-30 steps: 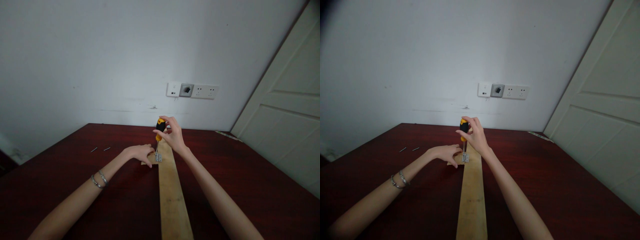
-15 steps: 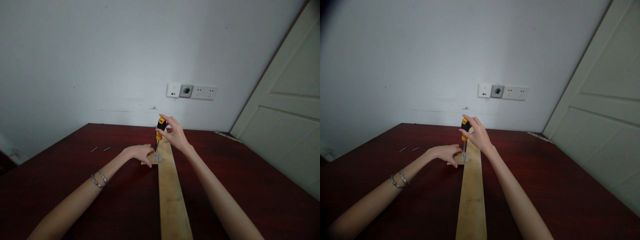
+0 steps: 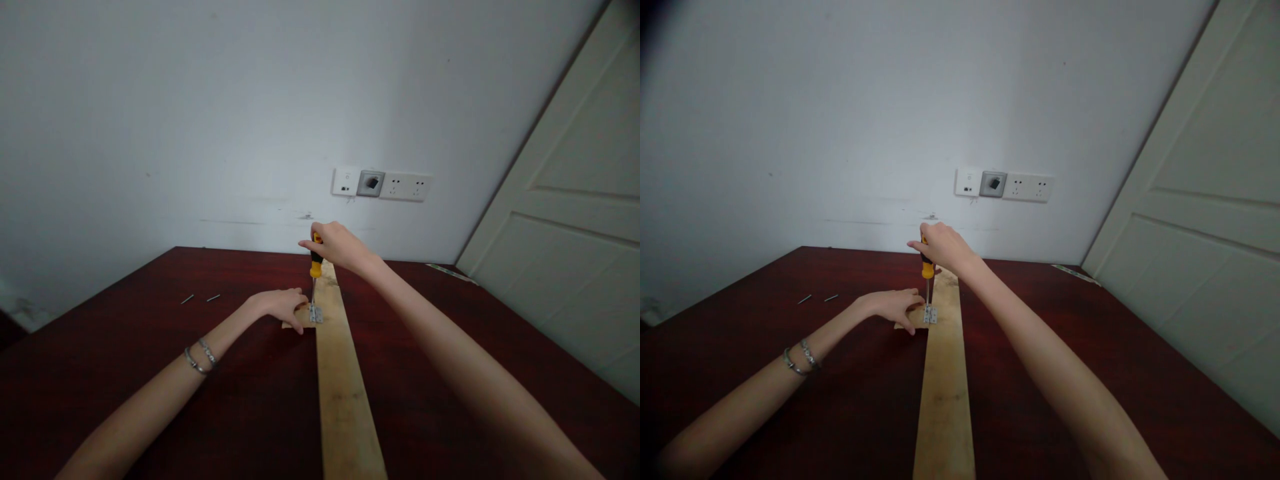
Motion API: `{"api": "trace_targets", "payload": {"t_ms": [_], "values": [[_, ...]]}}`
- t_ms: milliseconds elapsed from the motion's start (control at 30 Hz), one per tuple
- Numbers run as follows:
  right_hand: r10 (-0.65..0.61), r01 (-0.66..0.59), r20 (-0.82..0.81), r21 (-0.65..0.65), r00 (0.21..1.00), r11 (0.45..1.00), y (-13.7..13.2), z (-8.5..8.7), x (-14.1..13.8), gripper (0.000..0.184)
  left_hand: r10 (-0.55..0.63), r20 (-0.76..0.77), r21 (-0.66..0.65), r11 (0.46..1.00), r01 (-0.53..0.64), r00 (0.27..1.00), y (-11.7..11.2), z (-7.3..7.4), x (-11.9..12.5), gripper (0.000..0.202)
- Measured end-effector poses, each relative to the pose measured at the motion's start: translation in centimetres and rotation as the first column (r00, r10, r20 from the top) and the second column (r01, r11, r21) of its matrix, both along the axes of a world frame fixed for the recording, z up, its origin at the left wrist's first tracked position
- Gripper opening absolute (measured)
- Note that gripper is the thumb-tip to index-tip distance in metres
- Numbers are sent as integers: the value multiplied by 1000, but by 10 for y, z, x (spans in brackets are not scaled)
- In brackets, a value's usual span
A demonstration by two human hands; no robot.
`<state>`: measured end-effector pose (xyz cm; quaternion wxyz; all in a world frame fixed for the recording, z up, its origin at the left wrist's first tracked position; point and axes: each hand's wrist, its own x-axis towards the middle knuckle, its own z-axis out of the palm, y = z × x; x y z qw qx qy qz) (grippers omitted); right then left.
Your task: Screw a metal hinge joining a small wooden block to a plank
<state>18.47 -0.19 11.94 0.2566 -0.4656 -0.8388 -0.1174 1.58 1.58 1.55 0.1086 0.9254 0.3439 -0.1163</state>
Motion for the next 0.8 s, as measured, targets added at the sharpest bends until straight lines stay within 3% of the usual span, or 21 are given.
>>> {"api": "trace_targets", "payload": {"t_ms": [100,267,433,567,700,800], "values": [[65,-61,74,-56,995,997,-2,8,-3,17,-14,0,-4,1000,14,1000,1,-1,0,75],[12,13,187,-136,982,991,-13,15,-8,35,0,-7,8,1000,0,1000,1,-2,1,72],[18,25,233,-179,972,984,-20,18,-10,33,7,-2,4,1000,-7,1000,2,-2,0,71],[-14,59,279,-155,960,986,-25,20,-12,52,0,-5,-10,1000,0,1000,3,-3,0,71],[-46,80,279,-114,959,990,-25,17,-13,41,-14,-5,-8,1000,14,1000,3,-3,-1,69],[-21,57,266,-128,964,990,-26,16,-12,45,-5,-8,-16,1000,5,1000,3,-3,-1,69]]}}
